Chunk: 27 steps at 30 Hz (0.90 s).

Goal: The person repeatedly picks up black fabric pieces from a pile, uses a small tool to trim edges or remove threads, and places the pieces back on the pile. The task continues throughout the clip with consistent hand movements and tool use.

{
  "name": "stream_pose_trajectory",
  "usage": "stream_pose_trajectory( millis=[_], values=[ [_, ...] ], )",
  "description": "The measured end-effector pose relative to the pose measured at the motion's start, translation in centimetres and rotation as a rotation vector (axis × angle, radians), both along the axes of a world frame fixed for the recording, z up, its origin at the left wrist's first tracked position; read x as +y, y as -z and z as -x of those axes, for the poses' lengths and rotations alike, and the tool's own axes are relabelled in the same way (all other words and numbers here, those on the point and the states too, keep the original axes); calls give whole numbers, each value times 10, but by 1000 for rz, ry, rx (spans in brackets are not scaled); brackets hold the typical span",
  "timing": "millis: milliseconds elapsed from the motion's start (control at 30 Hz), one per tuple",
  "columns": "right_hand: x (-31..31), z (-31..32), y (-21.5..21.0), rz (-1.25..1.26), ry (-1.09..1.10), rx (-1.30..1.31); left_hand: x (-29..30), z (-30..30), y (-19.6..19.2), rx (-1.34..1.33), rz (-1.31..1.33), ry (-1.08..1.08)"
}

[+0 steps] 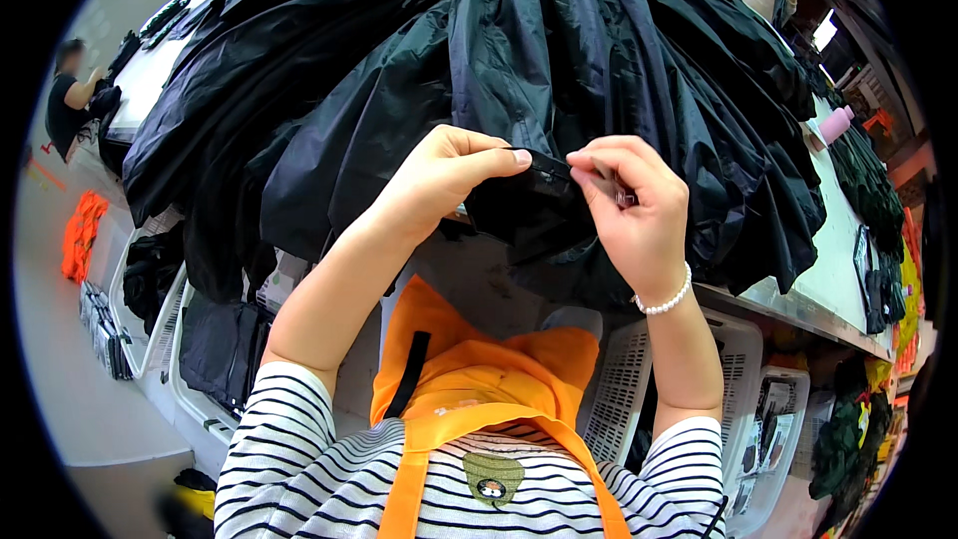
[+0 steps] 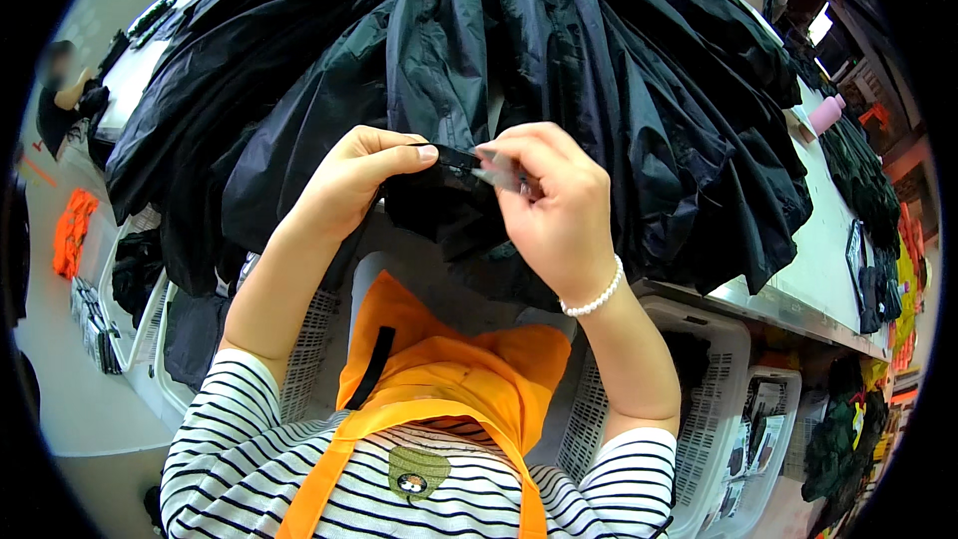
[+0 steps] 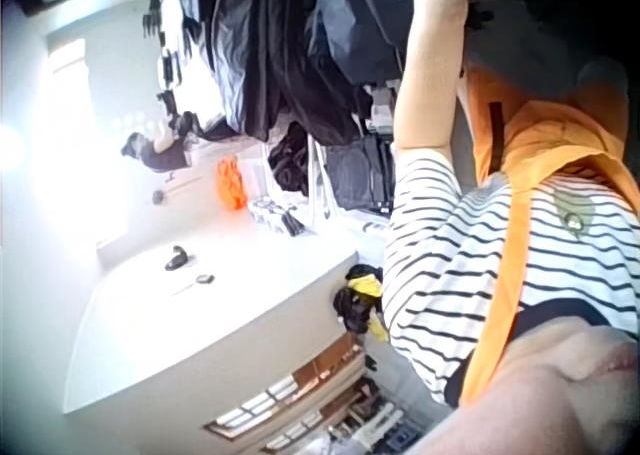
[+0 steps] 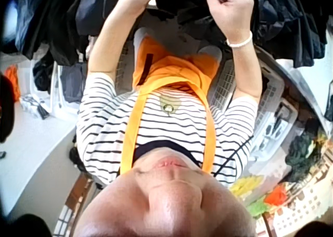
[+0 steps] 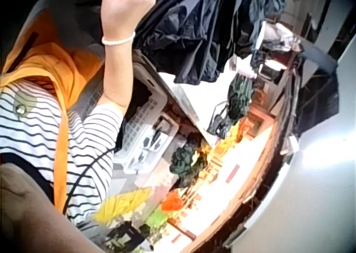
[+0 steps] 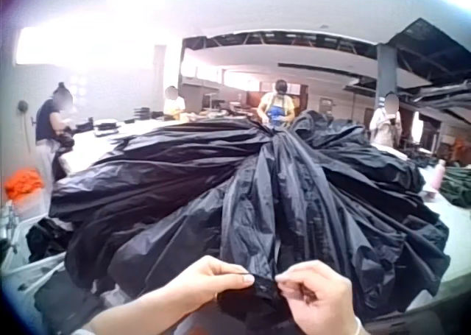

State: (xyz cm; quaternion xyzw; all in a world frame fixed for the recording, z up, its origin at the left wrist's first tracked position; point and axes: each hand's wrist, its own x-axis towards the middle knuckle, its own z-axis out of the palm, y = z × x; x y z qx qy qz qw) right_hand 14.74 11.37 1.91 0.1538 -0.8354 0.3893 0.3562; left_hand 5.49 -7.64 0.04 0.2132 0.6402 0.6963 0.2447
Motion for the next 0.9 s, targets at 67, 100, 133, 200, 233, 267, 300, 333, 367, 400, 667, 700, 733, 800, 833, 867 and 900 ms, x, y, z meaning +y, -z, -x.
stream_pose_trajectory(
  millis=[67,100,133,200,233,267,300,333,367,400,667,700,733,800,833,867,900],
  values=[
    [-6,-7,-5,8,-54,-70,2,-1,0,12,13,6],
    [-8,-8,-4,18,-74,-77,3,-2,1,13,10,6],
    [-7,-7,-3,29,-79,-81,4,-3,0,16,7,8],
    [-5,-4,3,53,-94,-89,4,-6,1,22,-18,14],
    [-3,-2,5,95,-119,-128,5,-7,2,29,-31,23],
    [0,-1,8,137,-146,-166,5,-8,4,45,-44,40],
    [1,0,8,180,-174,-204,5,-9,5,61,-57,56],
    [1,1,9,187,-160,-245,3,-10,4,93,-28,86],
    [0,1,9,195,-147,-285,3,-10,4,110,-29,77],
    [-1,2,9,202,-133,-325,4,-11,5,128,-30,67],
    [-10,2,8,185,-107,-324,4,-19,-13,427,191,-5],
    [-10,1,8,207,-124,-371,3,-17,-12,429,225,3],
    [-10,2,10,296,-141,-383,3,-15,-9,428,258,-11],
    [-10,4,13,475,-175,-405,6,-13,-5,363,112,8],
    [-10,5,13,491,-164,-387,7,-12,-3,330,39,16],
    [-10,5,14,506,-152,-369,8,-11,-2,270,35,19],
    [-10,5,14,522,-140,-350,7,-12,-3,245,23,14]
  ],
)
